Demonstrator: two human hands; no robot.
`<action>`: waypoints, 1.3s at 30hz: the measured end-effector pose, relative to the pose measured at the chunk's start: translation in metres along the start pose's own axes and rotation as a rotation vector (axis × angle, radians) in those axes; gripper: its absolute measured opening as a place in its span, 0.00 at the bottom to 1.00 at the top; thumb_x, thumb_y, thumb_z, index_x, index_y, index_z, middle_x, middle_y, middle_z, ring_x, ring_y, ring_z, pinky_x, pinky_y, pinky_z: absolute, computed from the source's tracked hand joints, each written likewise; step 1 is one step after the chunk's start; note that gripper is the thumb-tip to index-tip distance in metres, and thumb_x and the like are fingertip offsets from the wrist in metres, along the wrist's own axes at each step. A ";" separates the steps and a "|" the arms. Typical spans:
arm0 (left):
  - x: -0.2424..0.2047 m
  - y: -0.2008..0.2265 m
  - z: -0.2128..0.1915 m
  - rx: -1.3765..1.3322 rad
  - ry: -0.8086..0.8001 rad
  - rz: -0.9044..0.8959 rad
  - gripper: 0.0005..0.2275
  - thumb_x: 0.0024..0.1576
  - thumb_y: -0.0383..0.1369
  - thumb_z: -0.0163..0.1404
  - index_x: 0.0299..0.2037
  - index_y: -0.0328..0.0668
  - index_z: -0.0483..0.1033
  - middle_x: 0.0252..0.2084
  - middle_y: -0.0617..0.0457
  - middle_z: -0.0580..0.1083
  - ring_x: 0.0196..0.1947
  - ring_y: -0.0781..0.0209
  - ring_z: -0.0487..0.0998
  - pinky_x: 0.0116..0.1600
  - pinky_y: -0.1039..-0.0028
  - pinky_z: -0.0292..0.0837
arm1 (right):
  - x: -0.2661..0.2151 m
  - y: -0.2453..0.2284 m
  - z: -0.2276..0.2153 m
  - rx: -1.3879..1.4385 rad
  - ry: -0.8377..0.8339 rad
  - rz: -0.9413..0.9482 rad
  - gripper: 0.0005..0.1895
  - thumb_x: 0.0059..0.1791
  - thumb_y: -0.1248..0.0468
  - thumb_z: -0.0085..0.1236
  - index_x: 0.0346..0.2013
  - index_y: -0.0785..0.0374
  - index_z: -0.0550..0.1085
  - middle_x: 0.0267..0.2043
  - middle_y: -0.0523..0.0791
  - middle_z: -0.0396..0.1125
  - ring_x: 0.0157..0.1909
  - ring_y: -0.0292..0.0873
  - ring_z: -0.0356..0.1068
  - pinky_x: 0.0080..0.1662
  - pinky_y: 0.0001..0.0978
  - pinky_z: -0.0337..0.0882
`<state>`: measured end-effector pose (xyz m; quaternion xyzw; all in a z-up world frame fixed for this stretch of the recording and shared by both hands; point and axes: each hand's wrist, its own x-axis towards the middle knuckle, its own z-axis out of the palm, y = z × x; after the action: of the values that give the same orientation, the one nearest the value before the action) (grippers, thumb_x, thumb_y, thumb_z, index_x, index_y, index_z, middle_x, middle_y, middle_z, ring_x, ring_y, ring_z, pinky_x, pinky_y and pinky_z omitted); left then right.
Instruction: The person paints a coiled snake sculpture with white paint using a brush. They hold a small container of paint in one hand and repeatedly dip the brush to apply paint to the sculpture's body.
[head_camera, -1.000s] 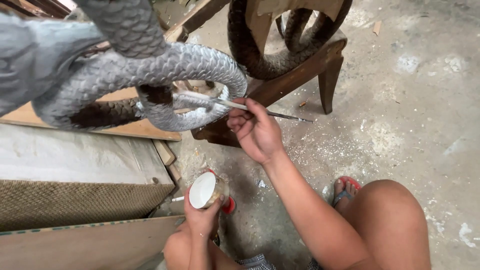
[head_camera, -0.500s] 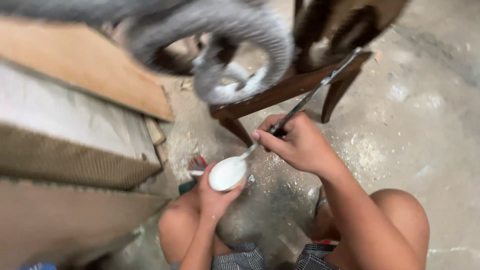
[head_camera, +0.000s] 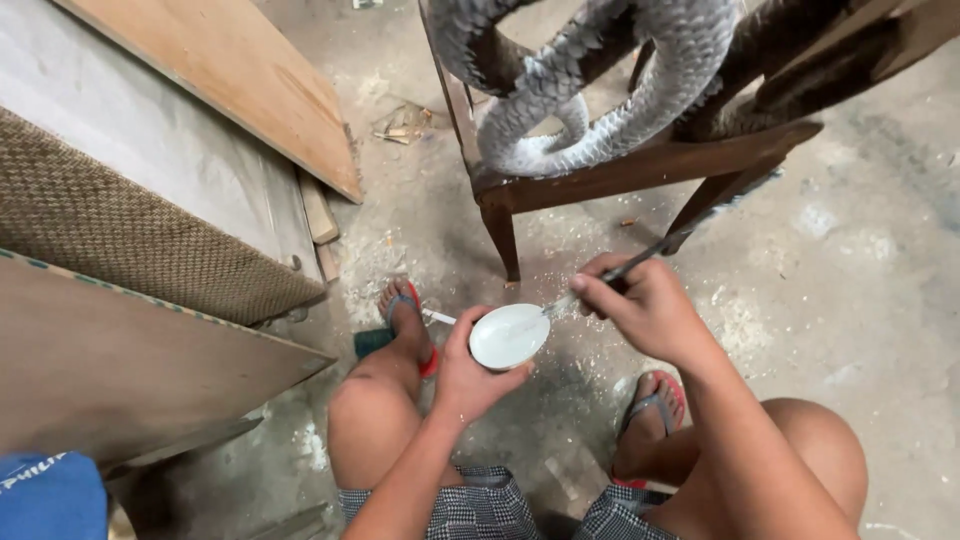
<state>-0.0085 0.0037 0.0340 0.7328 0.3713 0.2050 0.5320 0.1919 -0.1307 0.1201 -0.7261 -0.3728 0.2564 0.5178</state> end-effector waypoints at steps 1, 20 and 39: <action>0.003 -0.001 0.000 -0.006 0.005 0.003 0.36 0.27 0.32 0.72 0.53 0.52 0.75 0.51 0.50 0.80 0.58 0.47 0.78 0.65 0.55 0.71 | 0.004 0.009 -0.005 -0.006 -0.003 -0.006 0.07 0.50 0.63 0.60 0.32 0.63 0.81 0.19 0.47 0.75 0.24 0.41 0.73 0.34 0.32 0.72; 0.010 -0.008 0.001 0.064 0.064 0.003 0.38 0.26 0.33 0.74 0.54 0.50 0.76 0.50 0.48 0.80 0.57 0.44 0.79 0.63 0.52 0.71 | 0.026 0.085 -0.038 0.542 0.249 0.049 0.07 0.52 0.69 0.59 0.32 0.71 0.76 0.19 0.53 0.68 0.21 0.42 0.68 0.27 0.27 0.64; 0.022 -0.063 -0.018 0.023 0.187 -0.081 0.37 0.32 0.28 0.72 0.56 0.45 0.70 0.53 0.48 0.76 0.54 0.59 0.75 0.57 0.71 0.75 | 0.074 0.028 -0.039 1.556 0.281 -0.293 0.09 0.57 0.66 0.50 0.42 0.71 0.75 0.33 0.53 0.73 0.34 0.43 0.73 0.40 0.29 0.76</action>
<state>-0.0281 0.0417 -0.0204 0.7011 0.4509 0.2466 0.4943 0.2729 -0.0987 0.1078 -0.1262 -0.1097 0.2783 0.9458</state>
